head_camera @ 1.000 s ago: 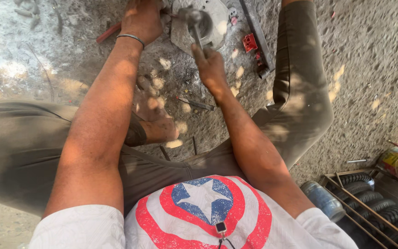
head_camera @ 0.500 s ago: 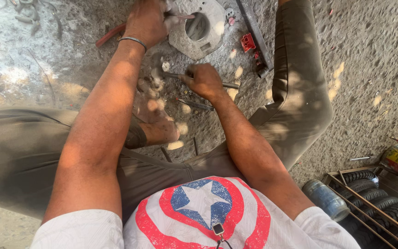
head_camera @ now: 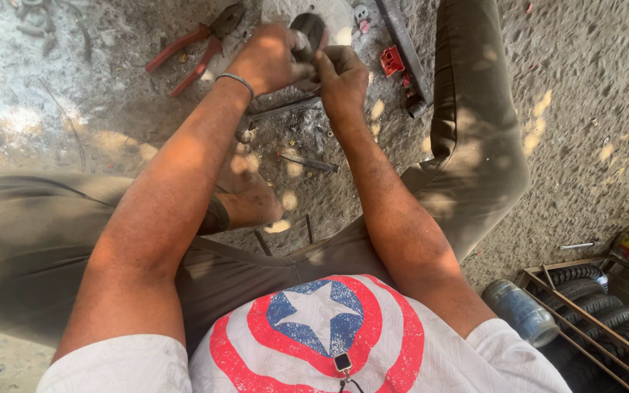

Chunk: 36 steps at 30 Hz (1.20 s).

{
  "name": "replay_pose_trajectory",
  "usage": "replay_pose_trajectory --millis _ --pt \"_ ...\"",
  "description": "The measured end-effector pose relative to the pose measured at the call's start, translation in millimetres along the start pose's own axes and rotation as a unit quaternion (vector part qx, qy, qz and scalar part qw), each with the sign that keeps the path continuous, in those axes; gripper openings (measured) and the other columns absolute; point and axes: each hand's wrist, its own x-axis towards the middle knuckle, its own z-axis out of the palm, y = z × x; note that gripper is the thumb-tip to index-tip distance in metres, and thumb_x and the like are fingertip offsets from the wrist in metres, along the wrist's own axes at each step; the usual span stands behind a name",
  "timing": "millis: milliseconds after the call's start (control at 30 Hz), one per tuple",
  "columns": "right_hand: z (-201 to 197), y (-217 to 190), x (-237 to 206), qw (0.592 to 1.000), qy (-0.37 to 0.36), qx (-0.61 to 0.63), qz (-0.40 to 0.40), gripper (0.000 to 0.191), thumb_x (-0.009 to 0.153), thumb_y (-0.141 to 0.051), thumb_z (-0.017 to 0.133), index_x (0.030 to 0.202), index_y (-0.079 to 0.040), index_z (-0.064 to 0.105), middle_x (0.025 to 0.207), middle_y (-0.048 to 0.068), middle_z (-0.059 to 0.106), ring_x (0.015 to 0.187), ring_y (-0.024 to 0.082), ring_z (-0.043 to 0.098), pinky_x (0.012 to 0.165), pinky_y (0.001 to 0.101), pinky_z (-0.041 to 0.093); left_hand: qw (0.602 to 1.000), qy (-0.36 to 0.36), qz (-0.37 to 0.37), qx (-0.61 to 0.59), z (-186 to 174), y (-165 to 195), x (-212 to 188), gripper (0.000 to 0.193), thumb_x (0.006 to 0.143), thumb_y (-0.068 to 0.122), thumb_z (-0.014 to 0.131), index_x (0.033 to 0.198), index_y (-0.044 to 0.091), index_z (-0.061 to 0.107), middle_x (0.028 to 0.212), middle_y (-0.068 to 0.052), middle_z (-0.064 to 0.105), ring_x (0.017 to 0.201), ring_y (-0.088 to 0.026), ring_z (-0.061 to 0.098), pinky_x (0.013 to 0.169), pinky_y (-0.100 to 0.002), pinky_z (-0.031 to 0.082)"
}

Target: The person sits on the ground and uses a hammer and chisel to shape a small metal piece placed on a larger metal component. They repeatedly strike the chisel, adjust the metal piece, and use pliers to hold it in place.

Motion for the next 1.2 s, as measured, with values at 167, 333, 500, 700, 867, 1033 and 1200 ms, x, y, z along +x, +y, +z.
replay_pose_trajectory --millis 167,333,500,700,867,1033,1200 --pt "-5 7 8 0.996 0.020 -0.080 -0.039 0.007 0.096 -0.008 0.070 0.098 -0.002 0.066 0.083 0.008 0.076 0.068 0.012 0.077 0.060 0.0257 0.066 0.997 0.032 0.042 -0.053 -9 -13 8 0.013 0.089 0.013 0.077 0.101 0.007 0.079 0.095 -0.010 0.077 0.085 -0.020 0.076 0.081 -0.035 0.060" --pt "-7 9 5 0.988 -0.008 -0.126 -0.084 0.005 0.097 -0.006 0.069 0.098 -0.003 0.066 0.082 0.007 0.076 0.069 0.010 0.076 0.061 0.0251 0.067 0.986 0.061 0.033 -0.151 -16 -16 6 0.012 0.097 0.015 0.074 0.102 0.004 0.075 0.085 -0.007 0.076 0.076 -0.015 0.073 0.070 -0.033 0.060" --pt "-7 8 3 0.983 -0.025 -0.125 -0.135 0.004 0.098 -0.006 0.070 0.095 -0.005 0.068 0.082 0.005 0.074 0.068 0.009 0.073 0.061 0.0242 0.067 0.984 0.072 0.054 -0.154 -17 -11 1 0.012 0.101 0.017 0.072 0.097 0.005 0.074 0.082 -0.005 0.075 0.071 -0.009 0.073 0.064 -0.026 0.062" --pt "-9 -1 3 0.993 -0.034 -0.031 -0.106 0.004 0.098 -0.006 0.070 0.094 -0.005 0.068 0.076 0.007 0.072 0.060 0.009 0.067 0.051 0.0254 0.060 0.978 0.061 0.047 -0.196 -20 -8 1 0.015 0.103 0.017 0.069 0.095 0.006 0.074 0.081 -0.004 0.075 0.071 -0.010 0.071 0.066 -0.026 0.063" --pt "-22 -7 0 0.996 -0.037 0.077 -0.039 0.003 0.097 -0.003 0.072 0.094 -0.003 0.071 0.078 0.008 0.073 0.060 0.011 0.067 0.054 0.0269 0.062 0.960 0.123 -0.040 -0.247 -20 -34 5 0.015 0.103 0.015 0.058 0.100 0.008 0.072 0.088 -0.003 0.077 0.078 -0.013 0.076 0.077 -0.030 0.064" --pt "-31 -2 9 0.974 0.019 -0.099 -0.203 0.010 0.094 -0.001 0.075 0.094 -0.006 0.066 0.080 0.006 0.073 0.062 0.010 0.069 0.052 0.0248 0.061 0.972 0.230 0.038 0.026 -18 -60 17 0.026 0.103 0.026 0.070 0.099 0.001 0.076 0.082 -0.020 0.075 0.079 -0.033 0.074 0.074 -0.046 0.059" --pt "-27 10 16 0.912 0.034 -0.188 -0.362 0.012 0.098 0.001 0.074 0.100 -0.006 0.064 0.089 0.006 0.072 0.073 0.011 0.072 0.065 0.0254 0.066 0.973 0.224 0.052 0.020 -9 -59 17 0.026 0.102 0.028 0.069 0.100 0.002 0.075 0.083 -0.021 0.074 0.079 -0.035 0.074 0.075 -0.047 0.058"
